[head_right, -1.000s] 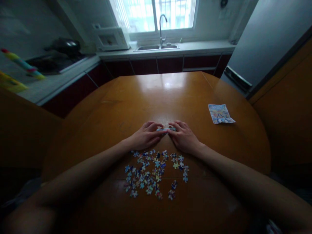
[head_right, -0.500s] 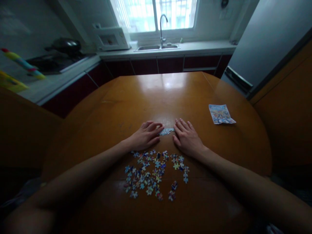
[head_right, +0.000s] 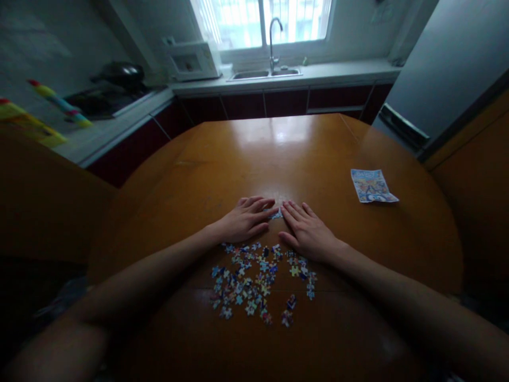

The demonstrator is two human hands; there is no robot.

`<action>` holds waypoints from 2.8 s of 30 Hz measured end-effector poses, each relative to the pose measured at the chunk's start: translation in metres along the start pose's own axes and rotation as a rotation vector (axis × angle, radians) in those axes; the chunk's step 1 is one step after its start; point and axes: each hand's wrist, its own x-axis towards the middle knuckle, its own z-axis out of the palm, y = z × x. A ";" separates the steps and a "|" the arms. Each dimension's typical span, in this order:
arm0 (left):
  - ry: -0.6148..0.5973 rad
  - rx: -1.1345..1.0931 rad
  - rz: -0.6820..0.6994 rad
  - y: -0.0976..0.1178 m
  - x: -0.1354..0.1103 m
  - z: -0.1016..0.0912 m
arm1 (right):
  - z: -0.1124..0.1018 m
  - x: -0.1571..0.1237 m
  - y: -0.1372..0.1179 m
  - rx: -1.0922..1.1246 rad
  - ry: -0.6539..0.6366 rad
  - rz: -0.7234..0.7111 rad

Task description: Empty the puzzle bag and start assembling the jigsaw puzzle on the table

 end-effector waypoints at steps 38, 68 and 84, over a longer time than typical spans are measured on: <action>-0.039 -0.108 0.013 -0.007 0.001 0.005 | -0.003 0.003 0.009 0.086 -0.023 -0.048; 0.457 -0.448 -0.191 -0.026 0.007 0.010 | -0.017 0.010 0.038 0.225 0.202 0.137; 0.551 -0.459 -0.245 -0.027 0.007 0.009 | -0.025 0.009 0.047 0.337 0.341 0.221</action>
